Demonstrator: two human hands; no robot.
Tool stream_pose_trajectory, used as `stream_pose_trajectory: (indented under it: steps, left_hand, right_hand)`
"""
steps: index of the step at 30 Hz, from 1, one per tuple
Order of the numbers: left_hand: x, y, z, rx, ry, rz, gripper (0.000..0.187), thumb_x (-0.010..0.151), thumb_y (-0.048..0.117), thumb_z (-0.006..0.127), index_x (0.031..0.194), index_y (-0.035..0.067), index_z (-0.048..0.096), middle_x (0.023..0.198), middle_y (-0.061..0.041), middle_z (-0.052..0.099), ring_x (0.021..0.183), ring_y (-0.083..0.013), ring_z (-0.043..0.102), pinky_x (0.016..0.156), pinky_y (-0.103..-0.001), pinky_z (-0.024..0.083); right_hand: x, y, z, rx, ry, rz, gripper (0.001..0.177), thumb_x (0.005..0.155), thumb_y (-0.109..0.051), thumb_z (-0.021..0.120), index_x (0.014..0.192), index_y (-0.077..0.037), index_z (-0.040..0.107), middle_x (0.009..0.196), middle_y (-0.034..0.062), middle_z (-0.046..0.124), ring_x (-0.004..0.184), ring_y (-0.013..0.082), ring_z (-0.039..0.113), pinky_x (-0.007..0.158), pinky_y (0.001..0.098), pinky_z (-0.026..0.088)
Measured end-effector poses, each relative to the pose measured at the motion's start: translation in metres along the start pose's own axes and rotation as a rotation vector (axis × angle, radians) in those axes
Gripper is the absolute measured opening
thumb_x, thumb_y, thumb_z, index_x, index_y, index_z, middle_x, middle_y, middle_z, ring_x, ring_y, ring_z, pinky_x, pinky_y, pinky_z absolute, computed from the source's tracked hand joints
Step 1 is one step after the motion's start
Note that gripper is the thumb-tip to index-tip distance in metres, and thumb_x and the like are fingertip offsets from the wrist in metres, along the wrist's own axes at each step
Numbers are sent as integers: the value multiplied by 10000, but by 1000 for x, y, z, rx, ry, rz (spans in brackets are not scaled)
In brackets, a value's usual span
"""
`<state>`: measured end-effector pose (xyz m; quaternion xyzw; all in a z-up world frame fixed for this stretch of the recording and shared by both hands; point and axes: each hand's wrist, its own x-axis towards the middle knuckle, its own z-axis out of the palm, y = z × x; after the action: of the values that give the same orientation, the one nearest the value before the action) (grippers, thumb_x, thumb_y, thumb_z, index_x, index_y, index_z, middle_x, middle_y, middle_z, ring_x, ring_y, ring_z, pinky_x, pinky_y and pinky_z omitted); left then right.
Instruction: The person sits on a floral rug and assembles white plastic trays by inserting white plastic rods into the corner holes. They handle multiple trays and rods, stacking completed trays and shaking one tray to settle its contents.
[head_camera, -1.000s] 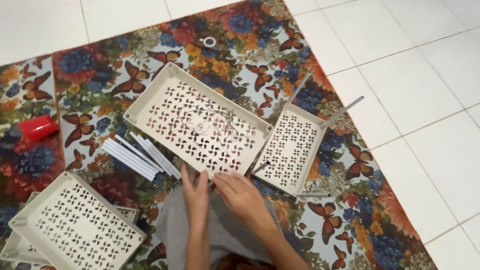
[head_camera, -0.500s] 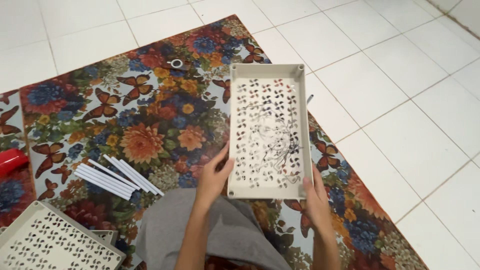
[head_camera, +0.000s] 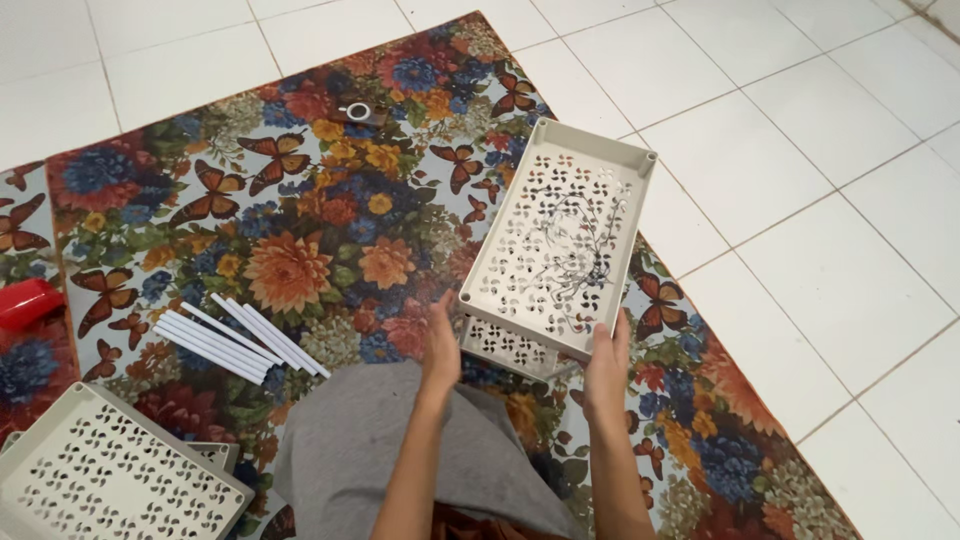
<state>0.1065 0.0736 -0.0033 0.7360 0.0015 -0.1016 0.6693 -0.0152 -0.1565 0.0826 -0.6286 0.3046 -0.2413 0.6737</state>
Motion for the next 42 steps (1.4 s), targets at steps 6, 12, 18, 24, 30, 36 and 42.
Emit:
stream_pose_trajectory:
  steps: [6,12,18,24,30,36,42]
  left_hand:
    - [11,-33,21,-358,-71,20,1050,1074,812,97,1708,58,463,1713,-186,548,1601,-361,481,1329,-464,313]
    - [4,-25,19,-281,-107,0,1094,1051,830,61,1705,41,446,1730,-181,519,1629,-332,452,1346,-452,277]
    - [-8,13,11,-157,-172,97,696,1142,546,477,1586,18,570,1508,-175,718,1421,-286,645,1185,-389,452]
    - [-8,25,16,-300,-153,113,520,1150,372,612,1530,18,587,1377,-146,721,1229,-191,638,1095,-344,496]
    - [-12,33,17,-424,-191,71,558,1142,351,585,1592,100,369,1394,-164,702,1238,-204,658,1075,-390,521]
    - [-15,39,18,-429,-178,100,556,1166,337,565,1603,114,304,1441,-198,703,1278,-212,653,1139,-387,492]
    - [-16,30,19,-444,-195,112,552,1173,307,558,1576,67,267,1428,-206,702,1256,-210,645,1137,-370,487]
  right_hand:
    - [-3,-2,4,-105,45,23,616,1146,-278,492,1716,-63,403,1522,155,634,1270,249,644,1059,415,529]
    - [-4,-20,3,-160,38,-33,587,1151,-254,481,1700,-55,435,1498,155,654,1286,226,651,1082,370,516]
    - [-14,-50,7,-334,38,80,570,1151,-264,469,1697,-100,470,1396,202,704,1131,275,645,974,428,508]
    - [-13,-42,-12,-207,-66,30,548,1150,-299,554,1647,-73,510,1483,128,684,1303,187,636,1122,355,475]
    - [-3,5,-45,-172,-97,91,597,1131,-360,607,1614,-13,553,1452,144,685,1271,224,621,1062,388,453]
    - [-1,35,-78,-105,-302,243,643,1121,-474,584,1505,38,639,1471,163,704,1374,269,629,1217,427,441]
    - [10,74,-79,152,-355,225,771,1041,-554,648,1535,30,553,1551,153,661,1482,313,590,1313,511,375]
